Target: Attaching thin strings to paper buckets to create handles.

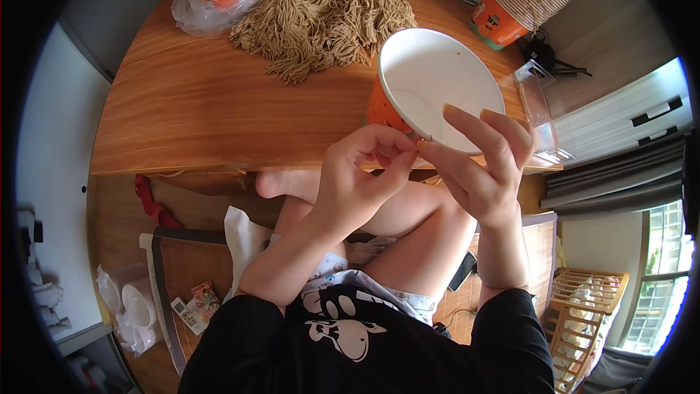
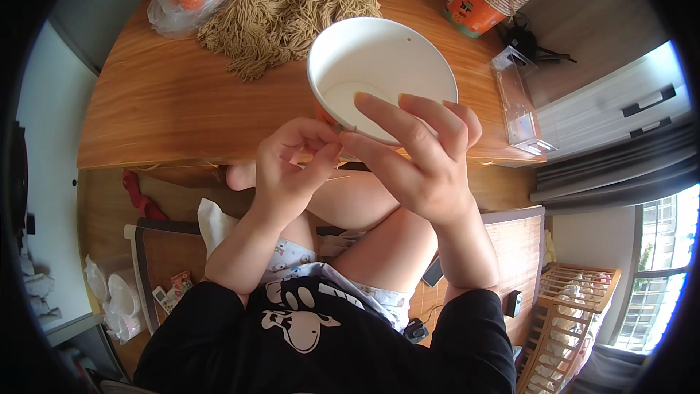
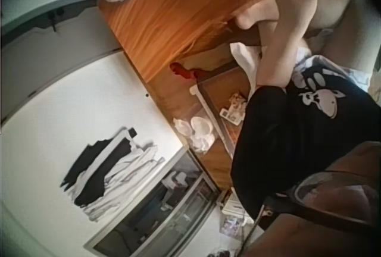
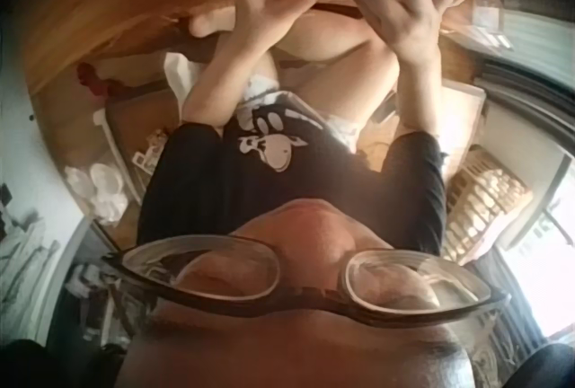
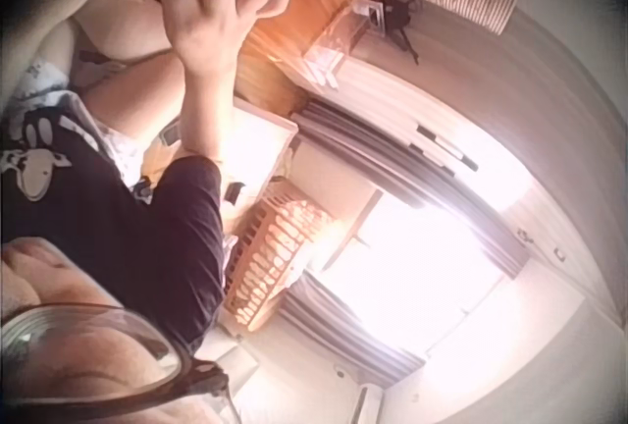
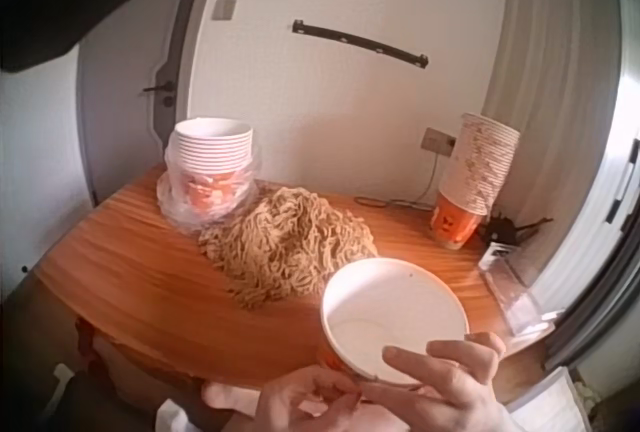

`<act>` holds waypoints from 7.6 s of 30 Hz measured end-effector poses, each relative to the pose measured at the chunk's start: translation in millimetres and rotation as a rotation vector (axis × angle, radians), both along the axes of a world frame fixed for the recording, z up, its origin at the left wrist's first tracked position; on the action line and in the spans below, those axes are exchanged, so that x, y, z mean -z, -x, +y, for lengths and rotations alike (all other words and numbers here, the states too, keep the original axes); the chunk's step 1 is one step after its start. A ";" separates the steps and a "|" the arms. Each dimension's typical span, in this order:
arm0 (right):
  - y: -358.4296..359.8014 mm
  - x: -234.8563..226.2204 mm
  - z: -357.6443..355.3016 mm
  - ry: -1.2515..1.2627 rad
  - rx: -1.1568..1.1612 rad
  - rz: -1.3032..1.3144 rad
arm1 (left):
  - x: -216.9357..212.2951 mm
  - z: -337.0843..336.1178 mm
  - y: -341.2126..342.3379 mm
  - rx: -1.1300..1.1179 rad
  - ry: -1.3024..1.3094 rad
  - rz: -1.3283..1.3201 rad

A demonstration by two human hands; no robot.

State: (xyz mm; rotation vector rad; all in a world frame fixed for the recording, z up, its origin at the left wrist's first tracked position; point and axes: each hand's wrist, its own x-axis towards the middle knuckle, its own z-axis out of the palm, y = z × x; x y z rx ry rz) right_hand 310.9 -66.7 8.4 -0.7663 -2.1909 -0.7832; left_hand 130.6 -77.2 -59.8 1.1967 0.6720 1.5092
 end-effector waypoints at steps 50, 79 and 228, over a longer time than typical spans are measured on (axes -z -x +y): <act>1.0 56.0 -10.3 0.022 0.191 0.286 | 1.4 23.3 3.7 0.407 0.118 -0.120; 11.7 43.7 -15.1 0.024 0.263 0.242 | 8.9 16.3 -3.6 0.203 -0.023 -0.003; 3.6 3.0 0.3 0.031 0.087 0.058 | 0.2 12.5 -15.2 -0.399 -0.382 0.275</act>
